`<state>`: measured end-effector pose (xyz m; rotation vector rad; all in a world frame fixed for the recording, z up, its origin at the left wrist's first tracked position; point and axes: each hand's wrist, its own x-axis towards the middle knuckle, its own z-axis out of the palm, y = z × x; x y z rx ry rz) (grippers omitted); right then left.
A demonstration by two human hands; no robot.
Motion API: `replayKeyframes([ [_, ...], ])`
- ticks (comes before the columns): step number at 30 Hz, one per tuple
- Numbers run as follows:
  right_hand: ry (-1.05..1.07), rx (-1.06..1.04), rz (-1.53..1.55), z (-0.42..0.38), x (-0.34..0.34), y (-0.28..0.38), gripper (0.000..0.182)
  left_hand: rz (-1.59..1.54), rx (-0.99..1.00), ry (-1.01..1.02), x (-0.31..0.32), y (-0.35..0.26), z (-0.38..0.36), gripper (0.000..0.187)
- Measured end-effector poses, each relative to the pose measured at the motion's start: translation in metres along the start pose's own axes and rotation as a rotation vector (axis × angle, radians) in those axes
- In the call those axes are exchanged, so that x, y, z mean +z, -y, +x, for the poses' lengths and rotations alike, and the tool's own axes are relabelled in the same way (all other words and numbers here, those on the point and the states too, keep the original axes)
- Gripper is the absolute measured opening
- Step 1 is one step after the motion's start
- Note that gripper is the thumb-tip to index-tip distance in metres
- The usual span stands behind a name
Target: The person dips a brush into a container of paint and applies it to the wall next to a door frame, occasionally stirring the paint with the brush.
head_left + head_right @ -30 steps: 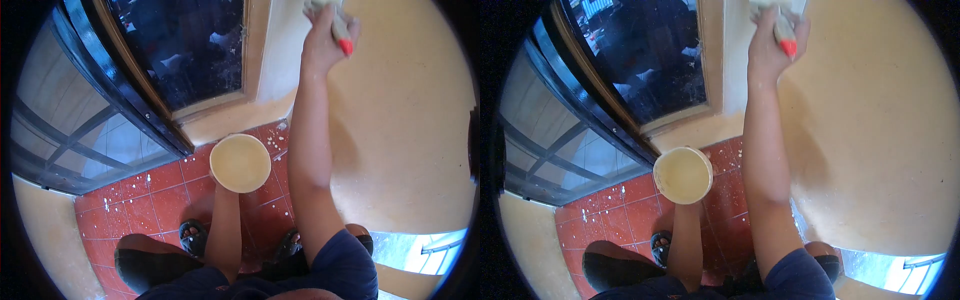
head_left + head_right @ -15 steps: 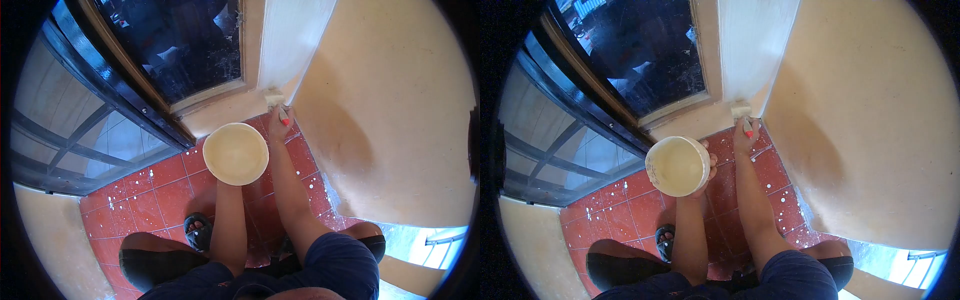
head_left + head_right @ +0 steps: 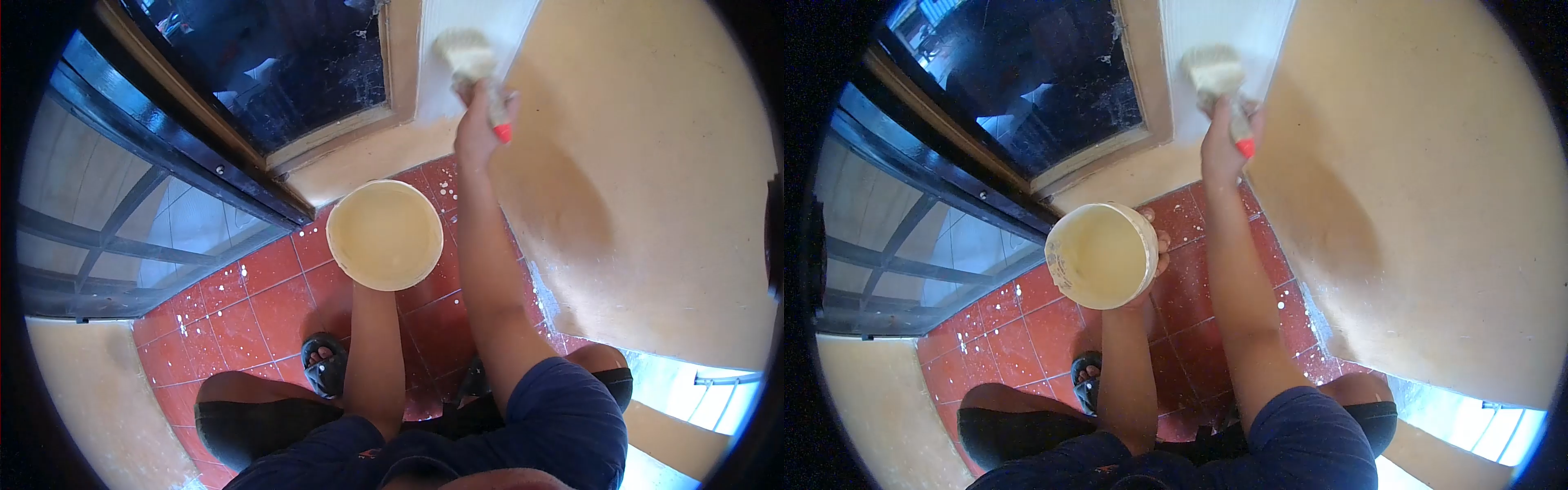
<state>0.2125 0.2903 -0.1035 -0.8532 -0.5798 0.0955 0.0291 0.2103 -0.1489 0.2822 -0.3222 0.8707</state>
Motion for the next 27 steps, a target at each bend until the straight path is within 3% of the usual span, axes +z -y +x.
replayKeyframes([
  [1, -0.015, 0.110, 0.016, -0.017, -0.009, -0.012, 0.015, 0.031, 0.002, 0.025, -0.001, 0.001, 0.000, 0.062],
  [3, 0.001, 0.080, -0.294, -0.051, -0.049, -0.061, 0.015, -0.012, -0.003, 0.017, 0.009, 0.005, 0.003, 0.062],
  [5, -0.064, 0.312, -0.034, -0.085, -0.076, -0.089, 0.011, -0.046, -0.012, -0.001, 0.011, 0.005, 0.001, 0.062],
  [8, -0.128, 0.423, 0.032, -0.114, -0.113, -0.112, 0.013, -0.011, -0.001, -0.004, 0.006, 0.003, -0.002, 0.060],
  [12, -0.253, 0.485, -0.019, -0.102, -0.115, -0.096, 0.020, 0.018, 0.007, 0.038, 0.012, -0.002, -0.003, 0.055],
  [17, -0.333, 0.387, 0.300, -0.044, -0.082, -0.063, 0.027, 0.012, 0.059, -0.064, -0.009, -0.008, -0.011, 0.050],
  [19, -0.301, 0.362, 0.450, -0.029, -0.077, -0.065, 0.030, -0.006, -0.013, 0.068, 0.012, -0.005, -0.002, 0.049],
  [22, -0.293, 0.394, 0.352, -0.042, -0.084, -0.102, 0.031, 0.054, 0.024, -0.021, -0.009, -0.007, -0.008, 0.050],
  [23, -0.343, 0.453, 0.320, -0.052, -0.097, -0.121, 0.039, 0.056, 0.016, -0.016, -0.004, -0.006, -0.006, 0.050],
  [27, -0.409, 0.554, 0.266, -0.074, -0.137, -0.141, 0.040, 0.019, -0.016, 0.045, 0.021, 0.000, 0.001, 0.052],
])
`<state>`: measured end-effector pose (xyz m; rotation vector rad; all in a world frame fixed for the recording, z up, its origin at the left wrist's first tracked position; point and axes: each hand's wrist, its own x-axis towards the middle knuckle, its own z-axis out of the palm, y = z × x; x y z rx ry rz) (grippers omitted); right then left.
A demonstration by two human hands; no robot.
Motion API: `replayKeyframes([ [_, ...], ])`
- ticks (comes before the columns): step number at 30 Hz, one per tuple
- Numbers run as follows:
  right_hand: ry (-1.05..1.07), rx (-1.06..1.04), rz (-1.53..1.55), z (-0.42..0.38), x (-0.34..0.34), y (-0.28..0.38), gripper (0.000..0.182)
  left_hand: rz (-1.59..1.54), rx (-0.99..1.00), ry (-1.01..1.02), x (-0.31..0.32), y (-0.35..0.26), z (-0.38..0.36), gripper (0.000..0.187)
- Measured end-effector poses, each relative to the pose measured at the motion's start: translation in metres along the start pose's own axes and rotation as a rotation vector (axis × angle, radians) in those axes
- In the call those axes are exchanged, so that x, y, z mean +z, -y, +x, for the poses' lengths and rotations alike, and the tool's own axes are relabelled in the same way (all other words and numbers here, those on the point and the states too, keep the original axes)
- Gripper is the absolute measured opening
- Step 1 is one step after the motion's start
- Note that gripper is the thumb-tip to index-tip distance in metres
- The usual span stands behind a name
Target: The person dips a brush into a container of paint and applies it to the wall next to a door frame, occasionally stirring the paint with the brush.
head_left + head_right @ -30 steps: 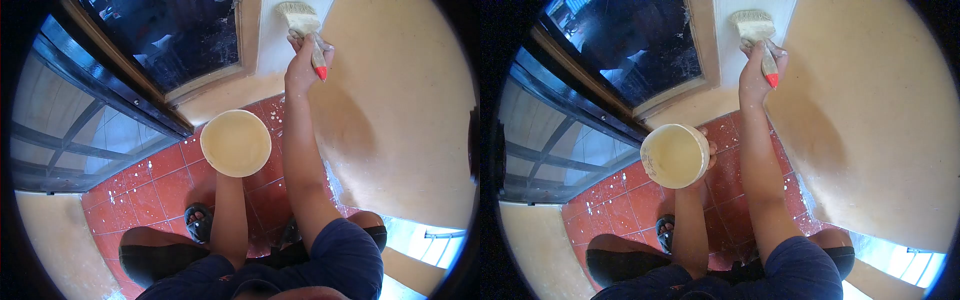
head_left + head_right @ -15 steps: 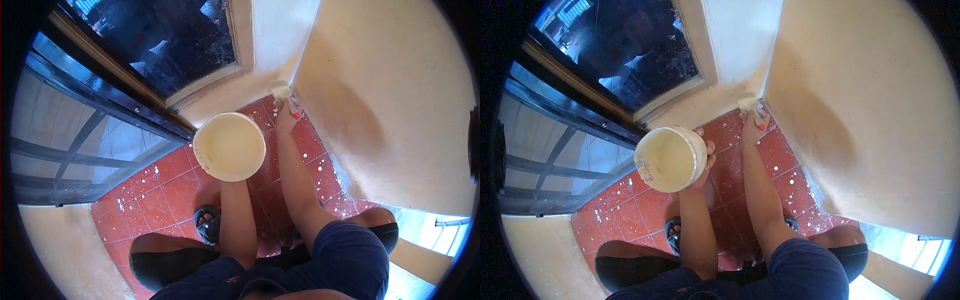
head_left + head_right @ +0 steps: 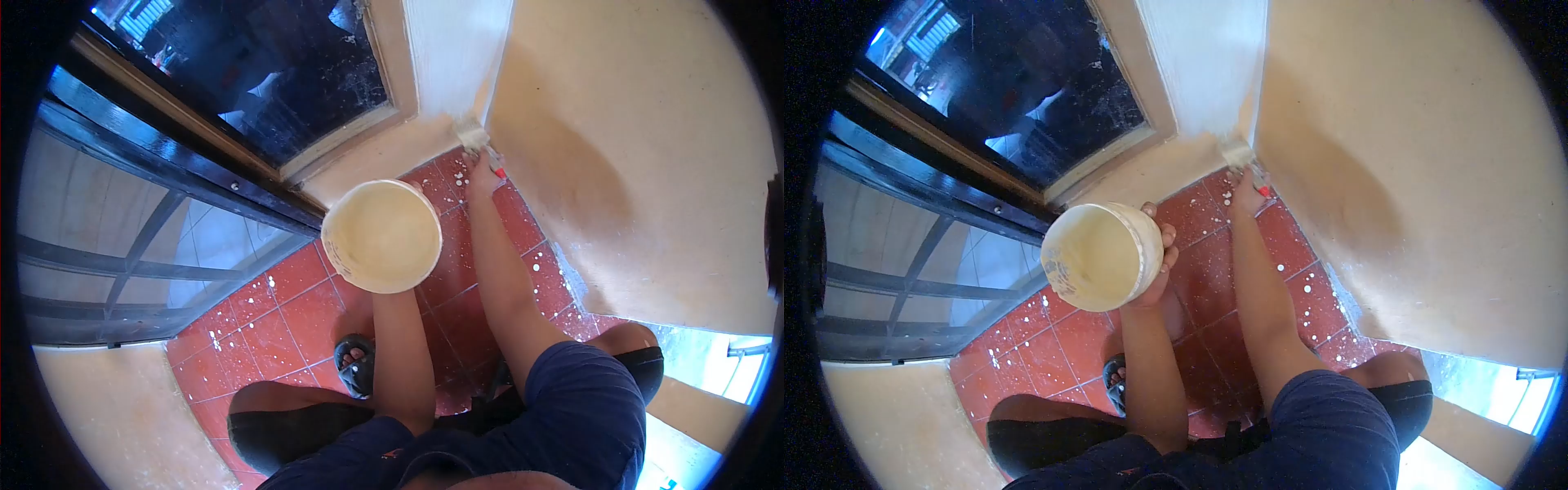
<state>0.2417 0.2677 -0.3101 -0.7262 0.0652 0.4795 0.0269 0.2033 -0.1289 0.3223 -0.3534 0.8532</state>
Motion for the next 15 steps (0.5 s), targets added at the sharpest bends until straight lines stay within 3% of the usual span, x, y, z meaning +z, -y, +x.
replayKeyframes([
  [5, -0.086, -0.036, -0.265, 0.025, -0.005, -0.004, 0.035, -0.037, 0.031, 0.012, 0.000, -0.003, -0.004, 0.052],
  [7, -0.053, -0.084, -0.213, 0.024, 0.040, 0.004, 0.023, -0.008, 0.052, -0.104, -0.019, -0.010, -0.014, 0.052],
  [10, 0.016, -0.243, -0.178, 0.016, 0.096, 0.056, 0.018, -0.024, 0.019, -0.066, -0.035, -0.013, -0.017, 0.052],
  [15, 0.157, -0.079, 0.301, 0.009, 0.101, 0.090, 0.025, 0.023, 0.006, -0.011, -0.018, -0.006, -0.005, 0.050],
])
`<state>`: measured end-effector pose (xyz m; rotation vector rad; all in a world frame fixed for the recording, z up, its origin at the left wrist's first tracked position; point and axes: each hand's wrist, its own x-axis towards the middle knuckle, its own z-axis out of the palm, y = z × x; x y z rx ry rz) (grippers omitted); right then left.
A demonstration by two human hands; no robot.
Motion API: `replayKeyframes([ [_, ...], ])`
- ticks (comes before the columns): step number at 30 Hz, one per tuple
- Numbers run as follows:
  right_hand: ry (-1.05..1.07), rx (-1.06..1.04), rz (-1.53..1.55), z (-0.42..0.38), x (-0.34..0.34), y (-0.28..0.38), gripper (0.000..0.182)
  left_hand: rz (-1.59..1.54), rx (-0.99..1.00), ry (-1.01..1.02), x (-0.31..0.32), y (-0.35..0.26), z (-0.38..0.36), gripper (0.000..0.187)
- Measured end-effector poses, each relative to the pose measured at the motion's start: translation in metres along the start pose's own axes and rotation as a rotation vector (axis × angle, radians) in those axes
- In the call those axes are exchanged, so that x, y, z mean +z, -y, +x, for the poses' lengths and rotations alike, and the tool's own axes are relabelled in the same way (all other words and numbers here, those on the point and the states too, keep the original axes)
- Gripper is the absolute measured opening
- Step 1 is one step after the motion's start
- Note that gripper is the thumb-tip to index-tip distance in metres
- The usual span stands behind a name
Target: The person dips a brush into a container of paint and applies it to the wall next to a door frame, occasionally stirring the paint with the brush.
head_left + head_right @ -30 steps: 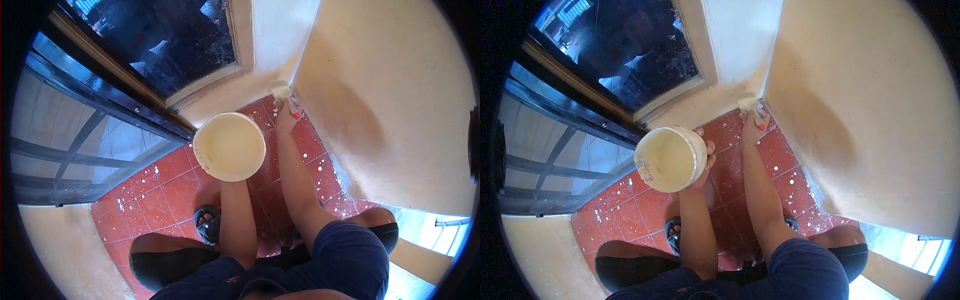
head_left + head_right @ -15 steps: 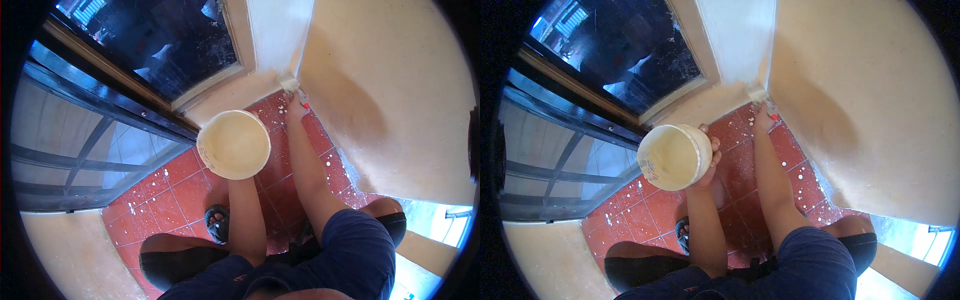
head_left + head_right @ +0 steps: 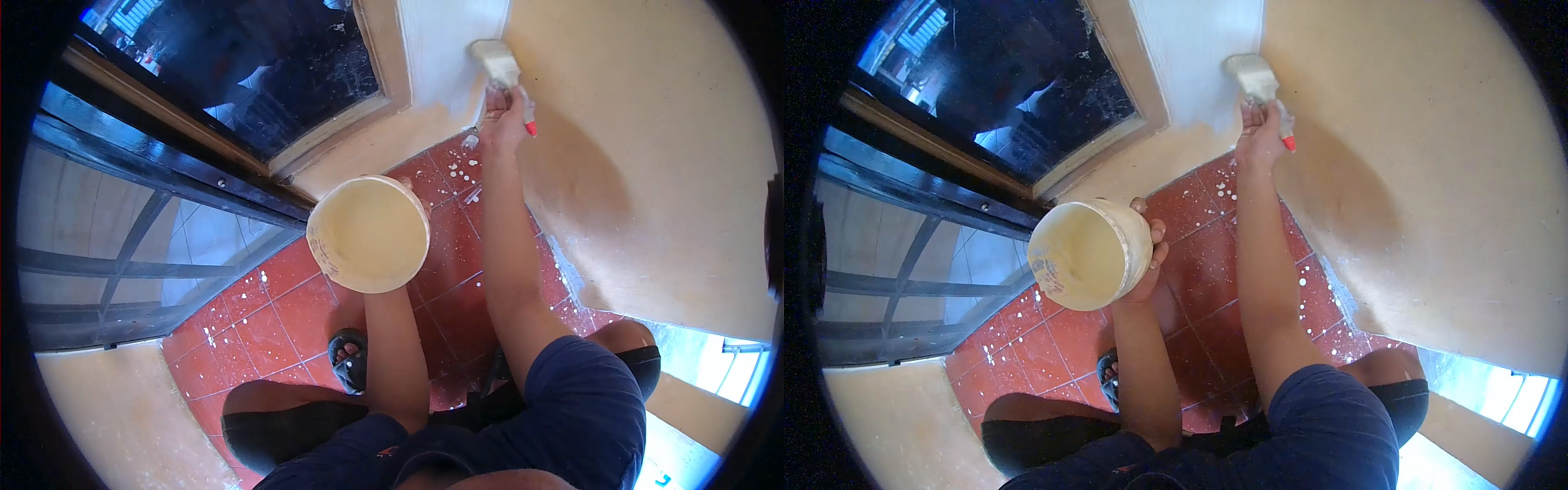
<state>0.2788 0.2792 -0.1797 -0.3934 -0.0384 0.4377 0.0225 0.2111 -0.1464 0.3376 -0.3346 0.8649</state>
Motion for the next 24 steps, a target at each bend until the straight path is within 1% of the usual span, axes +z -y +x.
replayKeyframes([
  [1, 0.000, -0.008, -0.002, -0.001, -0.012, -0.006, 0.025, 0.008, -0.015, 0.038, 0.006, 0.003, 0.004, 0.050],
  [3, -0.111, -0.006, -0.105, 0.003, -0.058, -0.041, 0.025, -0.014, -0.020, 0.028, 0.007, 0.008, 0.005, 0.050],
  [5, -0.257, 0.032, -0.240, -0.002, -0.100, -0.048, 0.028, -0.021, -0.026, 0.030, -0.004, 0.006, -0.002, 0.050],
  [7, -0.339, 0.076, -0.392, -0.005, -0.132, -0.046, 0.029, 0.044, 0.103, -0.344, -0.035, 0.002, -0.019, 0.052],
  [8, -0.332, 0.069, -0.375, -0.007, -0.135, -0.043, 0.029, 0.051, 0.097, -0.327, -0.032, 0.000, -0.016, 0.052],
  [10, -0.336, 0.109, -0.509, -0.001, -0.142, -0.044, 0.028, 0.051, 0.049, -0.075, -0.018, 0.000, -0.006, 0.054],
  [11, -0.349, 0.151, -0.483, 0.012, -0.145, -0.053, 0.036, 0.057, 0.046, -0.073, -0.008, 0.000, -0.002, 0.054],
  [13, -0.250, 0.102, -0.444, 0.024, -0.102, -0.054, 0.036, 0.002, -0.020, 0.032, 0.015, 0.004, 0.005, 0.054],
  [15, -0.237, 0.057, -0.351, 0.022, -0.042, -0.029, 0.033, -0.028, -0.045, 0.027, 0.005, 0.002, 0.002, 0.053],
  [16, -0.244, 0.052, -0.357, 0.017, -0.021, -0.017, 0.033, -0.060, -0.069, 0.035, 0.001, 0.001, 0.002, 0.053],
  [17, -0.227, 0.097, -0.251, 0.013, -0.003, -0.007, 0.031, -0.068, -0.073, 0.029, -0.001, 0.002, 0.002, 0.053],
  [18, -0.207, 0.143, -0.144, 0.012, 0.002, -0.003, 0.029, -0.066, -0.081, 0.011, -0.003, 0.001, 0.003, 0.052],
  [19, -0.212, 0.142, -0.148, 0.011, -0.003, -0.001, 0.029, -0.062, -0.087, -0.007, -0.004, 0.001, 0.003, 0.052],
  [21, -0.119, 0.215, 0.197, 0.007, -0.016, 0.002, 0.027, -0.096, -0.080, -0.022, -0.006, 0.007, 0.004, 0.051],
  [22, -0.122, 0.212, 0.196, 0.007, -0.022, -0.001, 0.027, -0.126, -0.074, -0.031, -0.006, 0.010, 0.005, 0.051],
  [23, -0.126, 0.197, 0.106, 0.006, -0.027, -0.006, 0.028, -0.124, -0.077, -0.031, -0.004, 0.012, 0.007, 0.051],
  [24, -0.133, 0.185, 0.015, 0.005, -0.036, -0.014, 0.028, -0.045, -0.055, -0.042, 0.001, 0.013, 0.008, 0.051],
])
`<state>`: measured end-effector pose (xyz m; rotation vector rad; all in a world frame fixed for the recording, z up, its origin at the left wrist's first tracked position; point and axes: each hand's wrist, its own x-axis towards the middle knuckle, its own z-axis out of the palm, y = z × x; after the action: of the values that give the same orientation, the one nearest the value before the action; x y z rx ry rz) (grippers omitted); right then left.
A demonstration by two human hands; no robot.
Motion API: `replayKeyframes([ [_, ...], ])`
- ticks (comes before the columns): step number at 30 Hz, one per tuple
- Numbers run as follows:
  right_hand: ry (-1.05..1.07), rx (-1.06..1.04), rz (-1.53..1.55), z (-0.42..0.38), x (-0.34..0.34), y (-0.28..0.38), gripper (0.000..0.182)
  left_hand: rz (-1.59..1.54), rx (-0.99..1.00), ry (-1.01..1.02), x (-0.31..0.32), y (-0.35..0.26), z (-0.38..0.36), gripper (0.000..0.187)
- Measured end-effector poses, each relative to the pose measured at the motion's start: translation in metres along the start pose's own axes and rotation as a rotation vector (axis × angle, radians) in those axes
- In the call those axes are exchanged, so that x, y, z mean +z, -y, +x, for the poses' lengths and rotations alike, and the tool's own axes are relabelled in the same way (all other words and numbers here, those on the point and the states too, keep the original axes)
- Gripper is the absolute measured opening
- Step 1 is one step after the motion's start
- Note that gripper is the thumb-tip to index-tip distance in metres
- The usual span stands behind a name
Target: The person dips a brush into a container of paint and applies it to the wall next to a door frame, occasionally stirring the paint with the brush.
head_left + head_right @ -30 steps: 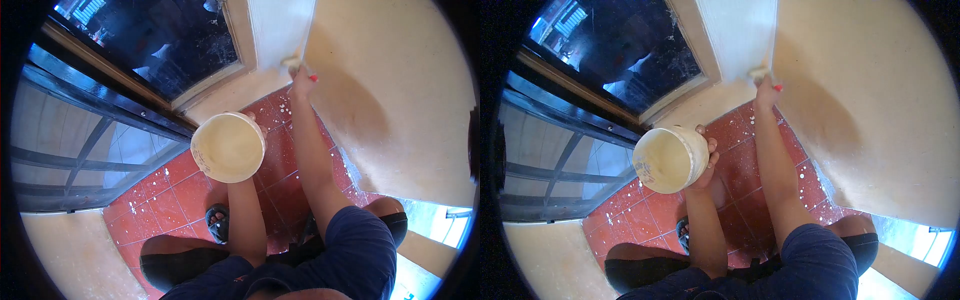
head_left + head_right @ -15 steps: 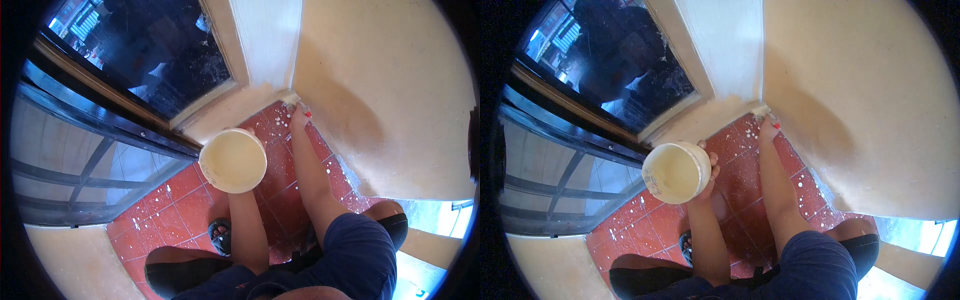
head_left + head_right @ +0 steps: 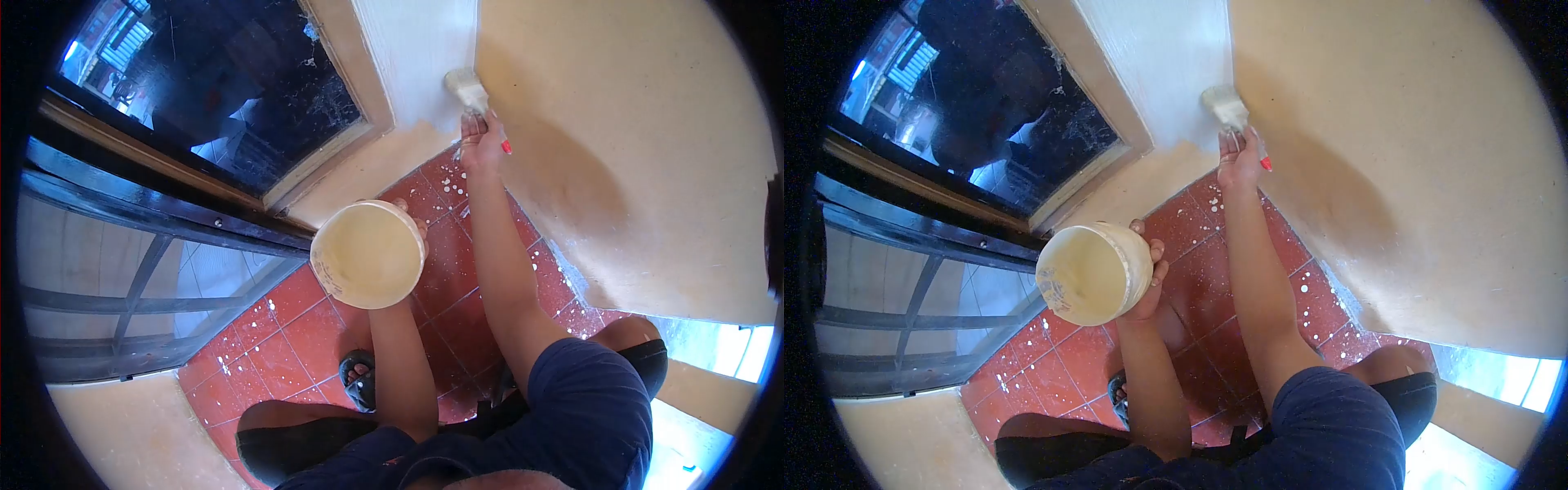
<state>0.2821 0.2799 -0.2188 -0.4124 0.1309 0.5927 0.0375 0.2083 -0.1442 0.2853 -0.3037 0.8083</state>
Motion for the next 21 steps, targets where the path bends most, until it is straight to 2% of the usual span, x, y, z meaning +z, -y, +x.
replayKeyframes([
  [2, -0.062, -0.030, -0.049, 0.008, -0.021, -0.012, 0.026, 0.073, 0.029, -0.013, -0.006, 0.000, -0.004, 0.050],
  [4, -0.115, -0.071, -0.086, 0.022, -0.046, -0.023, 0.023, 0.030, 0.076, -0.147, -0.034, -0.004, -0.014, 0.050],
  [7, -0.214, -0.052, -0.201, 0.034, -0.095, -0.022, 0.025, 0.092, -0.016, -0.105, -0.013, -0.007, -0.009, 0.049],
  [9, -0.257, 0.041, -0.380, 0.031, -0.114, -0.016, 0.026, 0.098, -0.007, -0.058, -0.002, -0.005, -0.005, 0.048],
  [12, -0.244, 0.047, -0.379, 0.037, -0.096, -0.022, 0.024, 0.105, 0.005, 0.009, 0.005, -0.006, -0.004, 0.048],
  [13, -0.244, -0.009, -0.411, 0.029, -0.063, -0.017, 0.022, 0.095, 0.016, 0.028, 0.006, -0.007, -0.004, 0.047],
  [15, -0.096, -0.137, -0.256, 0.015, -0.003, -0.003, 0.020, 0.097, -0.002, 0.021, 0.002, -0.011, -0.005, 0.047],
  [18, -0.047, -0.130, -0.142, -0.003, 0.058, 0.025, 0.021, 0.067, 0.023, 0.023, 0.003, -0.004, -0.005, 0.050],
  [21, 0.044, -0.088, 0.010, -0.011, 0.071, 0.037, 0.022, 0.055, 0.039, 0.013, 0.000, -0.001, -0.005, 0.052],
])
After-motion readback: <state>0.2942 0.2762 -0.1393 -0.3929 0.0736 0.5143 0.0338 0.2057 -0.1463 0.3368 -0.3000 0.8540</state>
